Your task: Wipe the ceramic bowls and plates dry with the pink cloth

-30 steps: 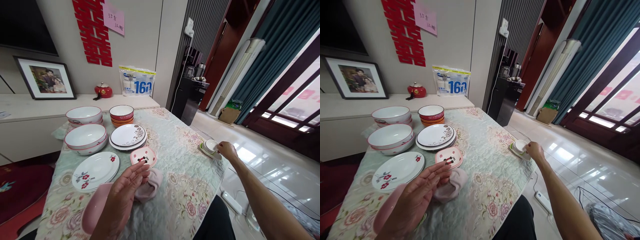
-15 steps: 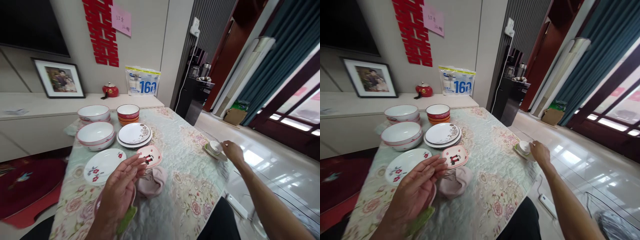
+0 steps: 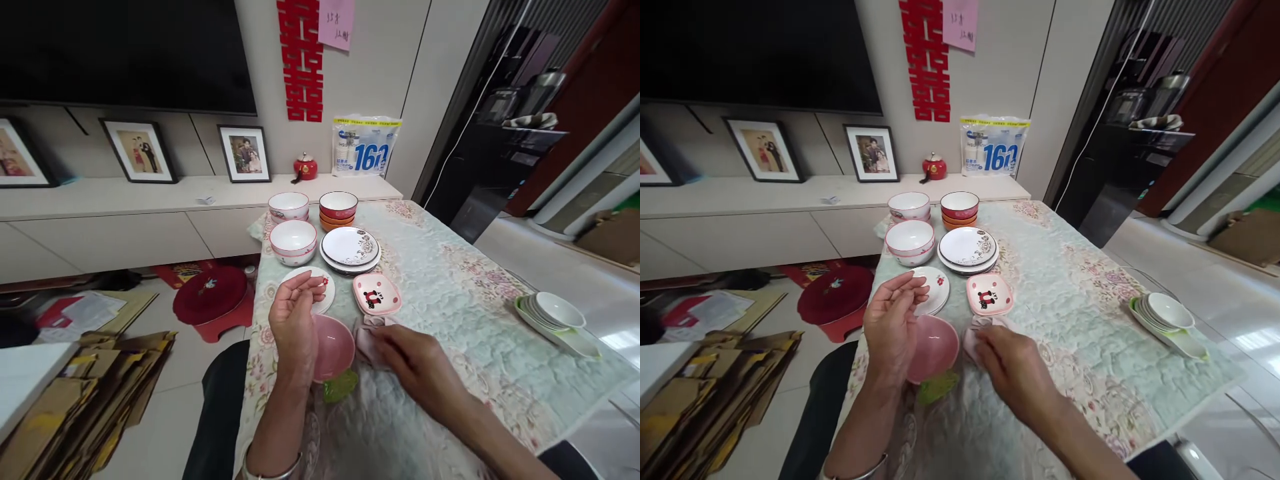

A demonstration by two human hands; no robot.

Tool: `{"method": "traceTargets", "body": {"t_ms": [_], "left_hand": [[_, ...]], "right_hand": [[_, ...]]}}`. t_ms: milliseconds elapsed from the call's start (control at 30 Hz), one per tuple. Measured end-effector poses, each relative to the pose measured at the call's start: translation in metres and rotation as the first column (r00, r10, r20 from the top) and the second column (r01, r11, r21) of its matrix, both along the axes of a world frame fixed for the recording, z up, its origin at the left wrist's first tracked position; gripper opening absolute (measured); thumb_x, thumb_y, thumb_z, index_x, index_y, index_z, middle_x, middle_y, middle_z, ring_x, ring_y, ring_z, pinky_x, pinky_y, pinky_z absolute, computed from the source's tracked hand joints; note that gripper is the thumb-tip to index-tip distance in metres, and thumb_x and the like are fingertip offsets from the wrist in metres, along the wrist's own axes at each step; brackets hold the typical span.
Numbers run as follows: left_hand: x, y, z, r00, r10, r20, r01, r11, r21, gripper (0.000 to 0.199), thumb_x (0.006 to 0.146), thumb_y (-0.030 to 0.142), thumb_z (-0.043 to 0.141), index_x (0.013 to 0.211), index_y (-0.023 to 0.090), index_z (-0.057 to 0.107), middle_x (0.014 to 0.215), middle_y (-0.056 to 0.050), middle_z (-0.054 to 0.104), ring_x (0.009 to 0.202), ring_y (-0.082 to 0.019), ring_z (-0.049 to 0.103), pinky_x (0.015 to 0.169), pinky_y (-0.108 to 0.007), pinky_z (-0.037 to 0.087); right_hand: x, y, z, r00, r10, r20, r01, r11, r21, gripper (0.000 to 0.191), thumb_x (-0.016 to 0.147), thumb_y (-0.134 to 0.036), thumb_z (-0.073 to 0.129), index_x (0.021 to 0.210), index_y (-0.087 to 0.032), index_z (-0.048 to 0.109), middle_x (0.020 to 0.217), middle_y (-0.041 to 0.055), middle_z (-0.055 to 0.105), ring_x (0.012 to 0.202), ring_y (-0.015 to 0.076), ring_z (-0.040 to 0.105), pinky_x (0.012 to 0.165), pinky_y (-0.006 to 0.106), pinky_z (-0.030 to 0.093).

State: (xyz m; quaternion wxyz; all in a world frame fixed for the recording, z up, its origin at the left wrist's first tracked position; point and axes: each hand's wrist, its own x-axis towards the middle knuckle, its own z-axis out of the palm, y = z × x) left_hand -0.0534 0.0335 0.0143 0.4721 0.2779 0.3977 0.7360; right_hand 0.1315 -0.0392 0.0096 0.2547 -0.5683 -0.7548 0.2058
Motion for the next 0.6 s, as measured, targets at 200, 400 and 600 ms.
{"method": "traceTargets", "body": {"t_ms": [200, 400, 600], "left_hand": [[-0.003, 0.003, -0.008, 0.994, 0.056, -0.099, -0.055, 0.998, 0.010, 0.021, 0.076, 0.015, 0.062, 0.096, 0.015, 0.069, 0.086, -0.005, 0.075, 0.069, -0.013, 0.066, 0.066, -0.025, 0.050], [-0.006, 0.003, -0.010, 0.992, 0.051, -0.119, -0.053, 0.998, -0.013, 0.020, 0.077, 0.016, 0.061, 0.096, 0.016, 0.069, 0.087, -0.005, 0.075, 0.070, -0.013, 0.065, 0.067, -0.025, 0.050], [-0.005, 0.002, -0.007, 0.988, 0.024, -0.155, -0.033, 0.998, -0.056, 0.021, 0.075, 0.017, 0.060, 0.094, 0.016, 0.070, 0.084, -0.005, 0.074, 0.068, -0.013, 0.065, 0.064, -0.025, 0.050]], "right_hand": [[-0.053, 0.030, -0.005, 0.950, -0.074, 0.304, 0.110, 0.988, -0.104, 0.024, 0.097, -0.032, 0.048, 0.087, -0.018, 0.064, 0.087, 0.0100, 0.073, 0.079, 0.0227, 0.067, 0.061, 0.029, 0.034], [-0.067, 0.039, -0.003, 0.840, -0.124, 0.528, 0.206, 0.973, -0.099, 0.022, 0.093, -0.038, 0.053, 0.088, -0.019, 0.063, 0.083, 0.0131, 0.074, 0.073, 0.0245, 0.068, 0.054, 0.029, 0.020], [-0.062, 0.041, -0.001, 0.822, -0.103, 0.559, 0.182, 0.980, -0.086, 0.019, 0.091, -0.033, 0.054, 0.081, -0.020, 0.064, 0.079, 0.0108, 0.074, 0.064, 0.0197, 0.063, 0.052, 0.029, 0.017]]}}
